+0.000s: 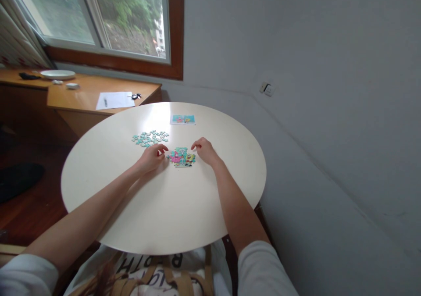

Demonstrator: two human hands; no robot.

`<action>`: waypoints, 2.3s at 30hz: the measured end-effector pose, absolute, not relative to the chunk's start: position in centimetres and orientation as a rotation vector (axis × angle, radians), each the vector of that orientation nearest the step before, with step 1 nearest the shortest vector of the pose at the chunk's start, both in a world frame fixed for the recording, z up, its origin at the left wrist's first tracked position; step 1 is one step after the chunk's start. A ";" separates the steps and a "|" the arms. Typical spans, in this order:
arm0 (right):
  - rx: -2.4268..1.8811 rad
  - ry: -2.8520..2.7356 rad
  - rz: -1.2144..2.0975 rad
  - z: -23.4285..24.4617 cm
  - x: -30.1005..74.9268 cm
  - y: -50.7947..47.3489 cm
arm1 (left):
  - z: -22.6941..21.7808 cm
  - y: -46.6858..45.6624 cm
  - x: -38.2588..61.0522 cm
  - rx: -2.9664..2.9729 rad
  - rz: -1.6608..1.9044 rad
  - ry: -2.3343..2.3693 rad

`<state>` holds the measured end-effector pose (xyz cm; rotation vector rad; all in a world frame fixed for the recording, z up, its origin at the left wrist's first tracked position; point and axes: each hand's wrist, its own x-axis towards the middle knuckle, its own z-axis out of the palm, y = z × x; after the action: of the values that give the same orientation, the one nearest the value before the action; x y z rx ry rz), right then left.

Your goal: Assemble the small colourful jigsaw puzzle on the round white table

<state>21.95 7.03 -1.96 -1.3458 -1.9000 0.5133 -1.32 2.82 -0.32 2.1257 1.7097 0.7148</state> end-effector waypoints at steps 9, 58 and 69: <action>-1.294 -1.943 0.521 -2.2 21.3 7.0 | 0.2 2.5 -1.2 2.100 0.696 1.708; -1.264 -2.022 0.308 -1.3 21.3 6.4 | 0.3 2.5 -1.1 2.100 0.680 1.741; -1.292 -2.033 0.302 -1.2 21.2 6.3 | 0.0 2.7 -1.2 2.101 0.711 1.738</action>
<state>21.16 6.29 -1.18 -1.2917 -2.0327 0.3018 -1.19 2.67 0.02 2.1015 1.7376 0.7108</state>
